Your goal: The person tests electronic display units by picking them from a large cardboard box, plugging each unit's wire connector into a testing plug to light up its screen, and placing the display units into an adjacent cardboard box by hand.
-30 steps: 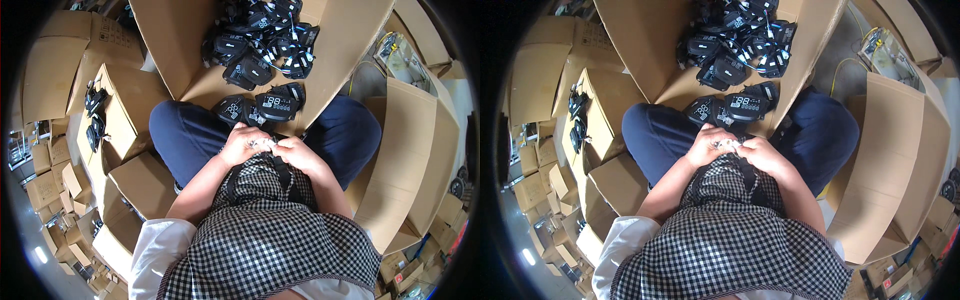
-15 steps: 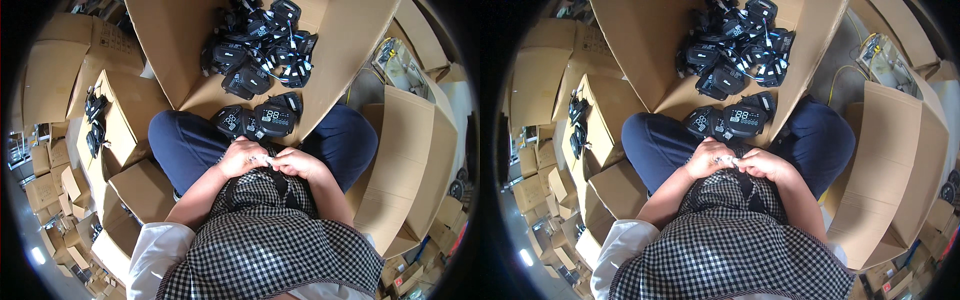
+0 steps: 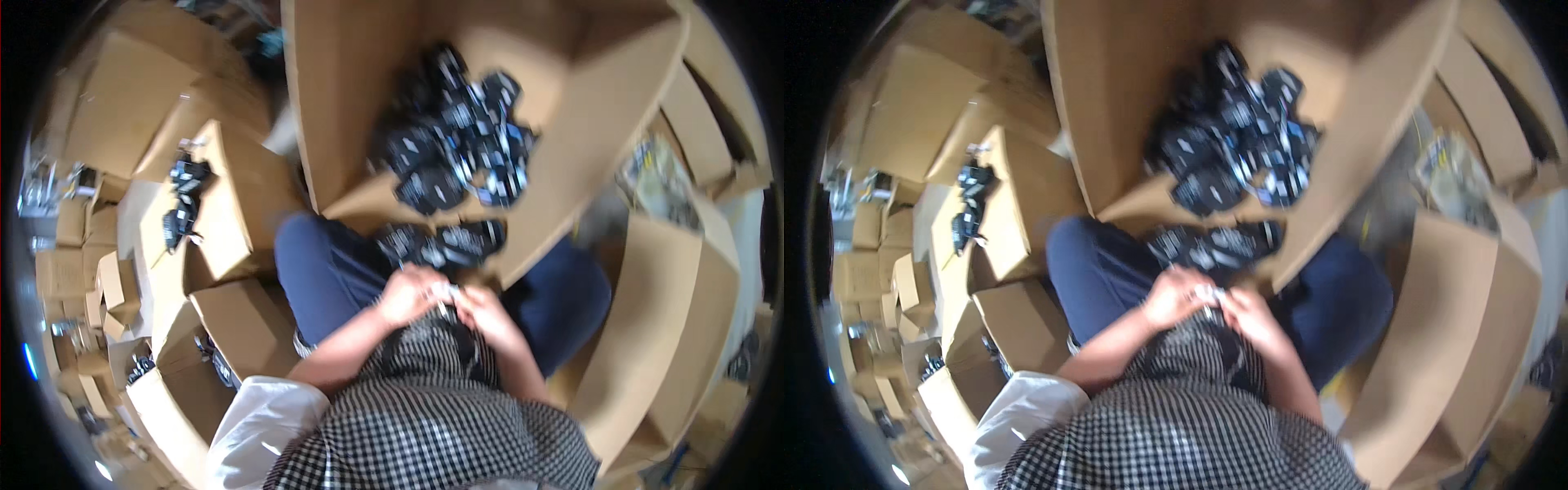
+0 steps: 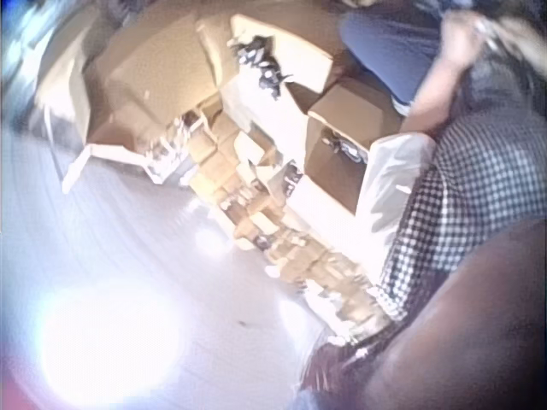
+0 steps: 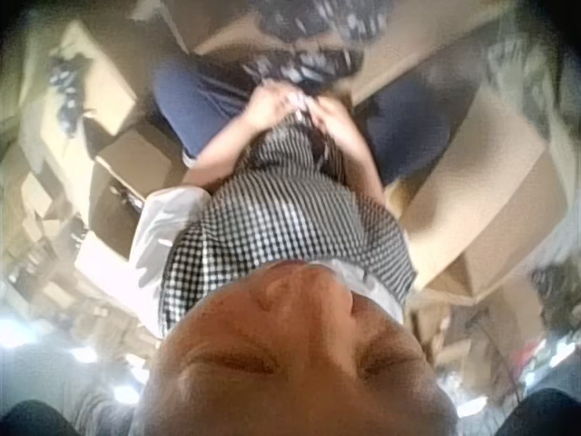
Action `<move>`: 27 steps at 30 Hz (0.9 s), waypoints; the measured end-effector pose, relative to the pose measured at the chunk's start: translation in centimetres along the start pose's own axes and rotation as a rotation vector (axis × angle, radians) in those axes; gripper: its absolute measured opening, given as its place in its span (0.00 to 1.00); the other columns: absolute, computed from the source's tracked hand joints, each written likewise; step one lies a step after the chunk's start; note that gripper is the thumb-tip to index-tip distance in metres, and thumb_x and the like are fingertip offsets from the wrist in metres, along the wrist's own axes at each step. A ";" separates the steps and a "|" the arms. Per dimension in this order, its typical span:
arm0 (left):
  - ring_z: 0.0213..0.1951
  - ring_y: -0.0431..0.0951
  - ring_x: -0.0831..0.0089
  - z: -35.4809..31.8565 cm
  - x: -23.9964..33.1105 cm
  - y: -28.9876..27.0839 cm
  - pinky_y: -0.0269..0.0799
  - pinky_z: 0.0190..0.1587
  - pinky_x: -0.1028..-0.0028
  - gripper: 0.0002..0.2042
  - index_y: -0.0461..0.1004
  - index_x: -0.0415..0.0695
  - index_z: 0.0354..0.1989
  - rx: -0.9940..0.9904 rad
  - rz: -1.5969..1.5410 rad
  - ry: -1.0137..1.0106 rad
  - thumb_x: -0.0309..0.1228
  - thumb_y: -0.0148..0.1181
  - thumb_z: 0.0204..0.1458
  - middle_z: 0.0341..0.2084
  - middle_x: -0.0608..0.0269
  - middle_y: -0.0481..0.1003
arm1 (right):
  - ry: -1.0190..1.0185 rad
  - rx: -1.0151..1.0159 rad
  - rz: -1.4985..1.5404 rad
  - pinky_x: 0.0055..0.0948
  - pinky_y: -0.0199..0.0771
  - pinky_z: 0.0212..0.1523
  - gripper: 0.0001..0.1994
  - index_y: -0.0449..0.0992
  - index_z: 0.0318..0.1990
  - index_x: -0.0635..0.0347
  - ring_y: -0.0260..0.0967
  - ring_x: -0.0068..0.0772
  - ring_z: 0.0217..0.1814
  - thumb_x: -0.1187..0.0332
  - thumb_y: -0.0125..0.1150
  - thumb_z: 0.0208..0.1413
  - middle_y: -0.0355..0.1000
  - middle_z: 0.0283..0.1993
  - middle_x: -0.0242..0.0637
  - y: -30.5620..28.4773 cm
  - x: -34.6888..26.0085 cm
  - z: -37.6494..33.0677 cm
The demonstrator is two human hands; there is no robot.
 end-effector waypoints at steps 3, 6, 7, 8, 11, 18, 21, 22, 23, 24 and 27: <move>0.34 0.77 0.58 -0.9 1.9 0.8 0.69 0.40 0.63 0.10 0.76 0.46 0.36 0.006 -0.095 -0.040 0.34 0.64 0.46 0.29 0.59 0.76 | -0.034 0.264 -0.117 0.18 0.56 0.16 0.15 0.70 0.26 0.57 0.57 0.16 0.15 0.61 0.50 0.63 0.65 0.18 0.26 0.8 -0.6 -3.3; 0.32 0.76 0.68 -2.9 2.5 -0.6 0.71 0.37 0.71 0.11 0.75 0.43 0.40 0.240 -0.302 -0.208 0.35 0.63 0.52 0.30 0.60 0.76 | -0.102 0.481 0.250 0.19 0.59 0.17 0.14 0.69 0.26 0.56 0.61 0.17 0.16 0.62 0.49 0.64 0.69 0.22 0.30 -0.5 0.2 -4.8; 0.31 0.76 0.74 -3.1 2.2 -1.2 0.71 0.37 0.74 0.10 0.75 0.43 0.40 0.302 -0.407 -0.274 0.34 0.63 0.53 0.30 0.63 0.76 | -0.139 0.517 0.304 0.18 0.60 0.17 0.15 0.68 0.24 0.56 0.62 0.18 0.17 0.62 0.49 0.64 0.69 0.22 0.31 -1.3 0.2 -4.5; 0.33 0.74 0.78 -3.6 2.3 -1.5 0.70 0.38 0.75 0.10 0.75 0.42 0.41 0.247 -0.538 -0.339 0.34 0.62 0.54 0.30 0.65 0.76 | -0.102 0.504 0.206 0.19 0.63 0.21 0.11 0.71 0.30 0.57 0.63 0.16 0.20 0.63 0.50 0.63 0.71 0.25 0.32 -0.2 0.5 -4.2; 0.37 0.72 0.82 -4.5 2.9 -1.0 0.69 0.43 0.77 0.11 0.73 0.40 0.44 0.151 -0.835 -0.323 0.32 0.59 0.57 0.34 0.69 0.75 | -0.515 0.345 -0.398 0.31 0.68 0.49 0.12 0.77 0.43 0.65 0.69 0.31 0.46 0.65 0.52 0.61 0.73 0.41 0.39 2.5 0.6 -2.3; 0.36 0.71 0.82 -7.6 2.2 -1.0 0.68 0.43 0.77 0.11 0.72 0.40 0.46 0.005 -0.999 -0.248 0.32 0.55 0.59 0.33 0.69 0.74 | -0.445 0.049 -0.217 0.37 0.62 0.54 0.13 0.79 0.38 0.62 0.64 0.38 0.53 0.61 0.59 0.57 0.69 0.48 0.41 3.9 3.9 0.2; 0.35 0.71 0.83 -7.7 2.3 -1.9 0.69 0.41 0.78 0.10 0.73 0.40 0.45 0.222 -1.031 -0.241 0.32 0.56 0.59 0.32 0.71 0.74 | -0.592 0.137 -0.665 0.29 0.64 0.47 0.06 0.77 0.34 0.68 0.66 0.36 0.45 0.72 0.58 0.53 0.67 0.45 0.41 3.8 3.3 -1.4; 0.36 0.71 0.83 -7.8 1.7 -2.0 0.69 0.42 0.78 0.10 0.73 0.41 0.45 0.273 -0.986 -0.269 0.33 0.56 0.59 0.32 0.71 0.74 | -0.631 0.164 -0.678 0.30 0.64 0.43 0.06 0.76 0.32 0.68 0.65 0.34 0.42 0.72 0.58 0.54 0.66 0.41 0.40 4.3 2.3 -2.3; 0.37 0.71 0.84 -8.1 1.2 -2.1 0.69 0.43 0.78 0.11 0.72 0.41 0.45 0.318 -0.941 -0.302 0.33 0.56 0.59 0.32 0.71 0.74 | -0.665 0.191 -0.685 0.30 0.64 0.40 0.06 0.75 0.31 0.68 0.64 0.32 0.39 0.73 0.58 0.54 0.65 0.37 0.38 5.0 1.4 -3.5; 0.38 0.72 0.83 -8.5 0.7 -2.2 0.69 0.45 0.77 0.11 0.72 0.41 0.45 0.336 -0.915 -0.331 0.33 0.58 0.58 0.32 0.71 0.74 | -0.701 0.286 -0.665 0.34 0.66 0.35 0.05 0.74 0.30 0.68 0.66 0.37 0.35 0.74 0.58 0.51 0.65 0.35 0.43 5.3 0.8 -4.5; 0.38 0.72 0.82 -8.3 1.4 -2.8 0.69 0.46 0.76 0.12 0.72 0.42 0.44 0.353 -0.828 -0.308 0.33 0.60 0.56 0.32 0.69 0.74 | -0.735 0.742 -0.422 0.30 0.63 0.30 0.08 0.70 0.28 0.70 0.63 0.31 0.30 0.73 0.51 0.56 0.62 0.33 0.38 3.2 0.9 -5.9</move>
Point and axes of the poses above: each hand's wrist, its own z-axis towards the middle knuckle, its own y-axis out of the palm, x = y × z, the point moved 3 cm from there along z, towards the middle knuckle
